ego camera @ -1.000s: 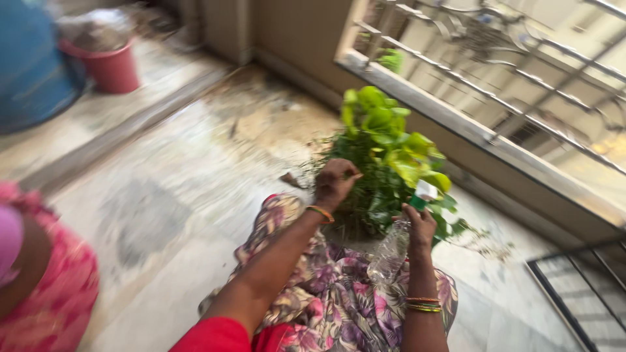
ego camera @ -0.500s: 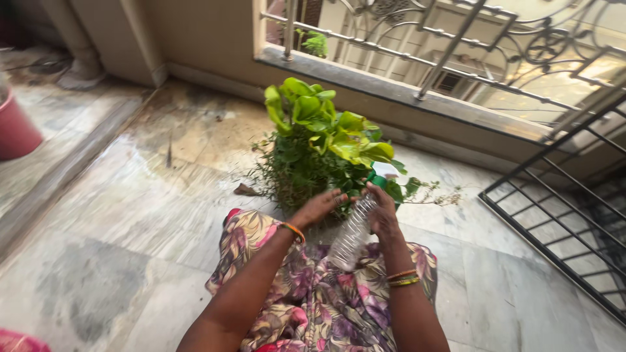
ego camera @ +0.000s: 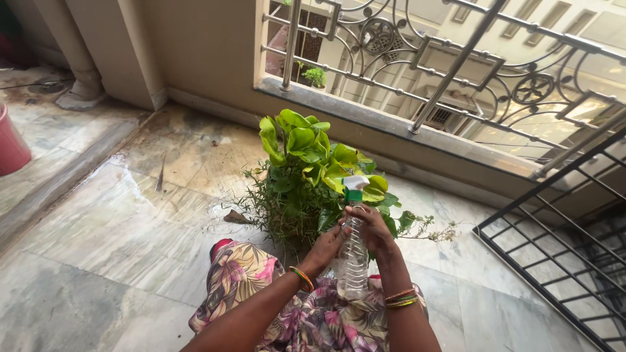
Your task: The person sits on a tiled balcony floor and repeatedly sprays water from a clear plastic spray bottle onto the leaves of a potted plant. The person occasionally adjusts the leaves with their left hand while spraying with their right hand.
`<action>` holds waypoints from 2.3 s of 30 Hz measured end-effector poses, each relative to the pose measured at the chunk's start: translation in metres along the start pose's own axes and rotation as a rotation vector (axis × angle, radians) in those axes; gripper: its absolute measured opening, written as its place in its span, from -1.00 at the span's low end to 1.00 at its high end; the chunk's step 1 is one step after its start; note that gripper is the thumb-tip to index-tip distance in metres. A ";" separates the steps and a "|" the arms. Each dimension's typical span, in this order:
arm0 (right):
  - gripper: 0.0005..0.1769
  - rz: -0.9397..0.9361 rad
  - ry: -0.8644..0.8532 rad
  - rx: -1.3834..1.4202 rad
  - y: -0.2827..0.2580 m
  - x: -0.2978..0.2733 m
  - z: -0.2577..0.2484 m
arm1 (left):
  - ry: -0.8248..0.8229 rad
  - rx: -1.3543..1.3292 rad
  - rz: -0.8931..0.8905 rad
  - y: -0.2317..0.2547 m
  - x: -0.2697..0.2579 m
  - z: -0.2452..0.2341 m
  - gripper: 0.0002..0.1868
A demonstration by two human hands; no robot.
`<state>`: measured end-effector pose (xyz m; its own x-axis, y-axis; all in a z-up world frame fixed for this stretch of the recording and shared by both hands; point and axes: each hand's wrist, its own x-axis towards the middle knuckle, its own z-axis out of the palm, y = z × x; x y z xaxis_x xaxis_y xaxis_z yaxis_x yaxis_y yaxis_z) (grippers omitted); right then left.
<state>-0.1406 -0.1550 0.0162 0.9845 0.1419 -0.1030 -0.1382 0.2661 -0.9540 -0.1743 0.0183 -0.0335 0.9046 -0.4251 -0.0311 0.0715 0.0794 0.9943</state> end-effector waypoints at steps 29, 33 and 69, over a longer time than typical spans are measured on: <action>-0.24 0.105 0.185 -0.544 0.018 -0.026 0.089 | 0.145 -0.612 -0.147 0.016 0.117 -0.085 -0.50; -0.23 0.108 0.221 -0.642 0.020 -0.029 0.106 | 0.161 -0.638 -0.112 0.015 0.112 -0.095 -0.54; -0.32 0.195 -0.105 -0.046 0.013 -0.012 0.063 | -0.080 -0.873 -0.011 0.054 0.083 -0.088 -0.15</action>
<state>-0.1608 -0.0928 0.0232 0.9225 0.2860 -0.2594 -0.3177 0.1804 -0.9309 -0.0587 0.0665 0.0088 0.8722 -0.4891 -0.0005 0.4055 0.7226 0.5598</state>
